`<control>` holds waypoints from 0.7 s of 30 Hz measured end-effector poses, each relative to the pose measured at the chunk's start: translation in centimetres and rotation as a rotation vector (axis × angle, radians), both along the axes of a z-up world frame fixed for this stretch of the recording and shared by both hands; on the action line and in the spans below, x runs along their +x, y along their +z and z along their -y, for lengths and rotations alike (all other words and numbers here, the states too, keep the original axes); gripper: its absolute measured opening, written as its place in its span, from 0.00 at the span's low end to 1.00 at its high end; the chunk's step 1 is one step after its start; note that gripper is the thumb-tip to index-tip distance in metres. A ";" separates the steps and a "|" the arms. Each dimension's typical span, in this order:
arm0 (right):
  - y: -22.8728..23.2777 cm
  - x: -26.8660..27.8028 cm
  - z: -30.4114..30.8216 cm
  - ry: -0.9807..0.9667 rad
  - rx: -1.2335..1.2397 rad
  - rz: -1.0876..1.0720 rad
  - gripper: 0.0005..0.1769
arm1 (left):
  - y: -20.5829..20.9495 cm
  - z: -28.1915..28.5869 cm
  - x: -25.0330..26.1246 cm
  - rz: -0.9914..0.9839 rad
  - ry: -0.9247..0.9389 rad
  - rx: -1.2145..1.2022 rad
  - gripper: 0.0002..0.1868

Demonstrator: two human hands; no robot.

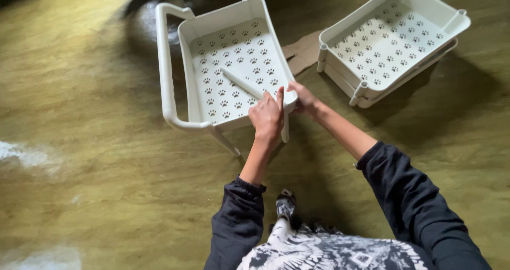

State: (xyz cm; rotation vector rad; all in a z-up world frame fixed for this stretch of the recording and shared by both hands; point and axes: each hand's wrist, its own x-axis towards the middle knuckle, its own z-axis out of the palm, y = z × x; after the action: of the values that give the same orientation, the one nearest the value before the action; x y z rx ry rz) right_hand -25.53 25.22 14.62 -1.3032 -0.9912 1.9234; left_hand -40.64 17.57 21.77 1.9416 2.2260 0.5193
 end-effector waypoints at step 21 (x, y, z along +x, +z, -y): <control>1.5 4.6 9.2 -0.382 0.270 -0.334 0.15 | 3.9 5.4 4.0 -0.019 -0.111 0.118 0.26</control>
State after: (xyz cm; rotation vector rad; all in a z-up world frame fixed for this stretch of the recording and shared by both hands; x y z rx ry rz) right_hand -20.92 15.98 16.12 -0.9024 -0.7385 1.5833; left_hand -36.64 12.20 25.66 2.1214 2.1285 0.6326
